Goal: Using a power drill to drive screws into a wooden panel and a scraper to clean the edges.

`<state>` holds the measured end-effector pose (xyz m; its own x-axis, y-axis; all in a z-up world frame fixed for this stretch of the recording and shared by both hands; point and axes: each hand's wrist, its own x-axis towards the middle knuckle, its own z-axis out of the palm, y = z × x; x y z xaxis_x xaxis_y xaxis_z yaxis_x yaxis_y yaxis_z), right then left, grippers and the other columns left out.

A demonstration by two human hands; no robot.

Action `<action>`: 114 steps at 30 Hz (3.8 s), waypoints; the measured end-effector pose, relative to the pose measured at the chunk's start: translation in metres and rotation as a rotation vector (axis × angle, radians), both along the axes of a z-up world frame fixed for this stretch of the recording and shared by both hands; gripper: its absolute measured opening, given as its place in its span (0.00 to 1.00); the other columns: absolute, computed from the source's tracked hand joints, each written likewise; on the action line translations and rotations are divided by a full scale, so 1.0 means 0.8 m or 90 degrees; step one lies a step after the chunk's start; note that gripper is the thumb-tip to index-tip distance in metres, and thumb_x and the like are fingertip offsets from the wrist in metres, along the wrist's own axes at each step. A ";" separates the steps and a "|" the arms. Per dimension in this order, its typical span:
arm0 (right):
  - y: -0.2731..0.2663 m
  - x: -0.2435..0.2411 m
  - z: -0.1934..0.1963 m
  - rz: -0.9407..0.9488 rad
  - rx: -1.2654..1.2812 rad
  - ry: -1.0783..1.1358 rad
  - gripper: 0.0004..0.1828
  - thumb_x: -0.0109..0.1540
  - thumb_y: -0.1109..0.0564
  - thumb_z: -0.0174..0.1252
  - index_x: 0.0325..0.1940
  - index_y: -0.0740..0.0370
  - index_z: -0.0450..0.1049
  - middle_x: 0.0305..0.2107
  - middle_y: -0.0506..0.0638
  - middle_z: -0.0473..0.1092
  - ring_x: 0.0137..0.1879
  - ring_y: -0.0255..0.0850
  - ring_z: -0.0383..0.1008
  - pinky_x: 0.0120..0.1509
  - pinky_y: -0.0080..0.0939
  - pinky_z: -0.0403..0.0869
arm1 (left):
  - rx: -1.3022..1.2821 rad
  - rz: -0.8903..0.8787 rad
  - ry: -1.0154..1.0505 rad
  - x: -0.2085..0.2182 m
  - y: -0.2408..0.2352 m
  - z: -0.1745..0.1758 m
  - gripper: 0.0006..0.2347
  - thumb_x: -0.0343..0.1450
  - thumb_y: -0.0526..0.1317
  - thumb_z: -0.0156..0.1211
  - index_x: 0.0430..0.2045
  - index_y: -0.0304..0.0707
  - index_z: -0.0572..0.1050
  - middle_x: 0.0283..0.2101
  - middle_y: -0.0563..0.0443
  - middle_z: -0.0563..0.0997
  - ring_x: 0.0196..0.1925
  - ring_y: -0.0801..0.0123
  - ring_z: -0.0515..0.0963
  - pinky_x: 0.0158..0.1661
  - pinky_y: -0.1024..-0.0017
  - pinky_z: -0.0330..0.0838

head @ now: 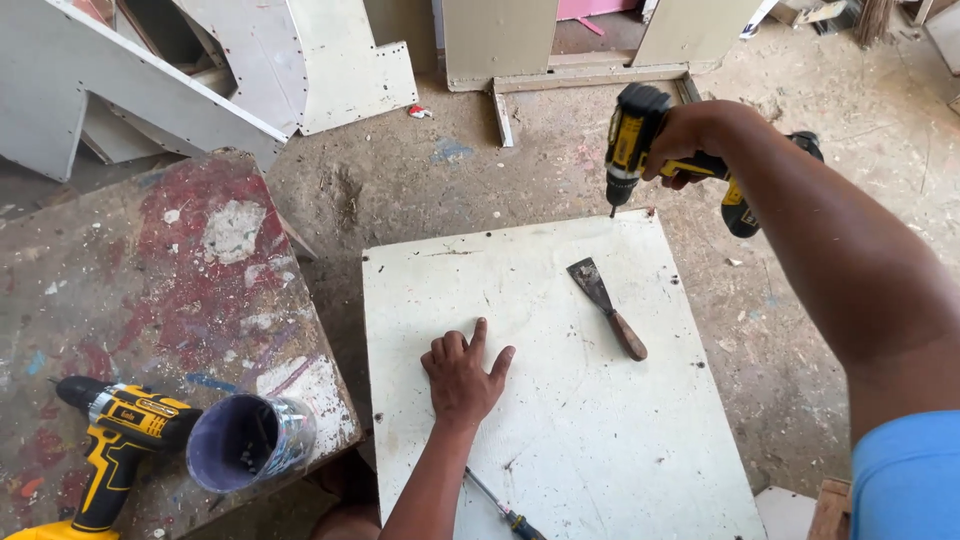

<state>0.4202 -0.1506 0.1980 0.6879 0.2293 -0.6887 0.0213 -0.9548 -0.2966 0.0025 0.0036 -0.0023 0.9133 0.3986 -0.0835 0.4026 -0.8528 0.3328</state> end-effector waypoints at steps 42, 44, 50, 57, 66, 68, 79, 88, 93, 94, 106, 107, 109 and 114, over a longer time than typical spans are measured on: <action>-0.087 -0.047 -0.006 -0.101 0.151 -0.022 0.29 0.48 0.71 0.68 0.54 0.75 0.75 0.39 0.72 0.76 0.34 0.60 0.76 0.39 0.58 0.79 | -0.001 -0.002 0.003 -0.003 -0.004 0.005 0.32 0.75 0.69 0.33 0.64 0.50 0.69 0.41 0.50 0.66 0.47 0.61 0.66 0.50 0.56 0.60; -0.096 -0.031 -0.023 -0.132 0.179 -0.018 0.30 0.47 0.71 0.71 0.53 0.74 0.75 0.38 0.74 0.75 0.34 0.63 0.76 0.38 0.60 0.79 | -0.002 -0.002 -0.011 -0.003 -0.004 0.003 0.32 0.75 0.69 0.34 0.64 0.50 0.70 0.41 0.50 0.66 0.47 0.60 0.67 0.50 0.55 0.61; -0.072 -0.055 0.023 -0.094 0.067 0.046 0.24 0.56 0.68 0.68 0.57 0.69 0.79 0.34 0.66 0.76 0.35 0.55 0.74 0.43 0.55 0.75 | 0.148 0.041 -0.195 0.000 -0.010 -0.038 0.29 0.70 0.68 0.49 0.58 0.53 0.76 0.36 0.49 0.70 0.39 0.56 0.67 0.37 0.58 0.63; -0.071 -0.044 0.016 -0.103 0.054 0.023 0.23 0.57 0.68 0.64 0.57 0.72 0.77 0.34 0.66 0.75 0.34 0.55 0.73 0.40 0.55 0.74 | 0.129 0.038 -0.167 0.000 -0.009 -0.037 0.30 0.71 0.69 0.46 0.59 0.54 0.75 0.37 0.49 0.71 0.40 0.56 0.68 0.39 0.57 0.64; -0.068 -0.057 0.033 -0.093 0.064 0.037 0.25 0.56 0.67 0.67 0.58 0.66 0.79 0.35 0.64 0.76 0.36 0.53 0.73 0.43 0.52 0.75 | 0.118 0.040 -0.138 0.002 -0.010 -0.039 0.30 0.71 0.69 0.44 0.61 0.55 0.73 0.39 0.48 0.71 0.42 0.55 0.67 0.40 0.57 0.64; -0.066 -0.063 0.037 -0.109 0.054 0.037 0.22 0.56 0.67 0.69 0.55 0.68 0.79 0.34 0.64 0.76 0.36 0.53 0.73 0.43 0.55 0.75 | 0.144 0.038 -0.152 0.000 -0.010 -0.041 0.30 0.72 0.69 0.44 0.61 0.55 0.74 0.38 0.49 0.70 0.39 0.56 0.67 0.38 0.58 0.64; -0.081 -0.040 0.019 -0.129 0.101 0.053 0.22 0.55 0.69 0.67 0.54 0.69 0.79 0.31 0.63 0.74 0.33 0.52 0.71 0.39 0.53 0.73 | 0.135 0.040 -0.161 0.000 -0.010 -0.038 0.30 0.71 0.69 0.44 0.60 0.54 0.74 0.38 0.49 0.70 0.40 0.56 0.67 0.39 0.58 0.64; -0.073 -0.049 0.029 -0.115 0.060 0.049 0.25 0.57 0.68 0.66 0.59 0.68 0.77 0.32 0.65 0.73 0.35 0.54 0.71 0.43 0.56 0.73 | 0.133 0.037 -0.167 0.000 -0.011 -0.035 0.30 0.72 0.69 0.45 0.60 0.53 0.75 0.38 0.49 0.71 0.40 0.57 0.67 0.39 0.58 0.64; -0.075 -0.056 0.032 -0.122 0.070 0.048 0.23 0.57 0.67 0.66 0.57 0.70 0.78 0.32 0.65 0.74 0.33 0.54 0.70 0.41 0.54 0.73 | 0.115 0.035 -0.133 0.002 -0.010 -0.039 0.31 0.72 0.69 0.43 0.62 0.55 0.73 0.39 0.48 0.72 0.41 0.56 0.68 0.40 0.57 0.64; -0.078 -0.059 0.032 -0.121 0.084 0.043 0.23 0.56 0.67 0.67 0.57 0.69 0.78 0.32 0.65 0.74 0.33 0.54 0.70 0.40 0.54 0.73 | 0.125 0.036 -0.130 0.003 -0.010 -0.039 0.30 0.72 0.69 0.43 0.62 0.55 0.73 0.39 0.48 0.72 0.41 0.56 0.68 0.40 0.57 0.64; -0.148 -0.145 0.042 -0.150 0.320 0.029 0.24 0.57 0.70 0.59 0.58 0.72 0.74 0.44 0.63 0.77 0.32 0.49 0.69 0.35 0.47 0.72 | 0.096 0.038 -0.058 0.008 -0.012 -0.037 0.30 0.72 0.69 0.40 0.64 0.57 0.69 0.42 0.47 0.72 0.44 0.54 0.67 0.43 0.56 0.63; -0.150 -0.167 0.047 -0.170 0.378 0.025 0.27 0.58 0.70 0.55 0.64 0.72 0.69 0.50 0.63 0.77 0.32 0.47 0.69 0.34 0.46 0.72 | 0.114 0.041 -0.044 0.008 -0.010 -0.034 0.30 0.73 0.68 0.38 0.64 0.57 0.69 0.42 0.48 0.71 0.43 0.55 0.67 0.42 0.57 0.63; -0.185 -0.207 -0.009 -0.215 0.484 0.022 0.24 0.56 0.66 0.57 0.58 0.69 0.70 0.42 0.60 0.76 0.30 0.45 0.70 0.30 0.44 0.71 | 0.100 0.051 -0.059 0.007 -0.010 -0.036 0.28 0.74 0.66 0.39 0.64 0.55 0.68 0.42 0.48 0.72 0.42 0.55 0.67 0.42 0.56 0.62; -0.204 -0.363 -0.117 -0.524 0.719 0.128 0.14 0.54 0.59 0.63 0.42 0.65 0.73 0.24 0.59 0.72 0.24 0.50 0.76 0.22 0.47 0.74 | -0.039 0.128 -0.110 0.017 0.010 -0.030 0.17 0.76 0.51 0.51 0.55 0.48 0.71 0.39 0.50 0.74 0.46 0.55 0.76 0.48 0.51 0.71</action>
